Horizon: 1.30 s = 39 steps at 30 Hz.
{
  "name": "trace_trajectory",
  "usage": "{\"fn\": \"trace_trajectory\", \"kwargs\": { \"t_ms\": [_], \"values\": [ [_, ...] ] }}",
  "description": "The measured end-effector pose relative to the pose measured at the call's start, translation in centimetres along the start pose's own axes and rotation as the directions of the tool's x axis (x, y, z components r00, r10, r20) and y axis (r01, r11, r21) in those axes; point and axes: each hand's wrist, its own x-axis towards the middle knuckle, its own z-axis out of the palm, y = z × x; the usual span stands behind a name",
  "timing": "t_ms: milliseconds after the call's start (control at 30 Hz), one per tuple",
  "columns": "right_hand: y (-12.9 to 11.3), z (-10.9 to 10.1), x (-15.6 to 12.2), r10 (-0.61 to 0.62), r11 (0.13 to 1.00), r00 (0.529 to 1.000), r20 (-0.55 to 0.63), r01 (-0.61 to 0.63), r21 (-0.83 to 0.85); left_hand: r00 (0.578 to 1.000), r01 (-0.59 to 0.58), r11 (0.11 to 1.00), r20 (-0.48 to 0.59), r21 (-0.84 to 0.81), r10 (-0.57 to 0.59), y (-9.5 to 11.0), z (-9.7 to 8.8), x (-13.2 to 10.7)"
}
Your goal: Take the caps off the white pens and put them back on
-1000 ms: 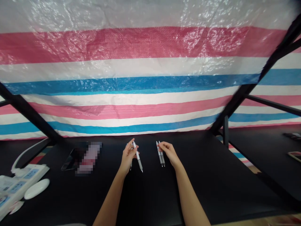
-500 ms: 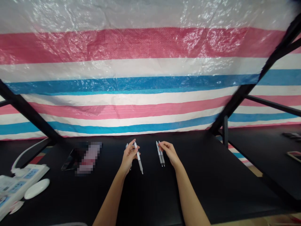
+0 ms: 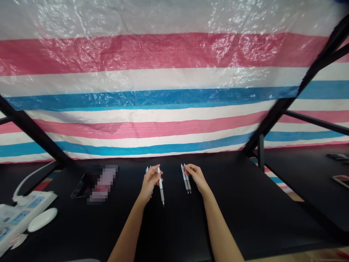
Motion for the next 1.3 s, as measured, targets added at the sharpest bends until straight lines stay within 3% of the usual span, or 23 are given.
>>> {"fn": "trace_trajectory", "kwargs": {
  "t_ms": [1100, 1300],
  "values": [
    [0.5, -0.1, 0.2, 0.005, 0.999, 1.000, -0.016, -0.006, -0.033, 1.000, 0.001, 1.000, -0.004, -0.022, -0.001, 0.1, -0.4, 0.1],
    [0.3, -0.1, 0.2, 0.007, 1.000, 1.000, -0.011, -0.007, -0.014, 0.994, 0.002, 1.000, -0.111, 0.014, -0.001, -0.3, -1.2, 0.5]
  ]
}}
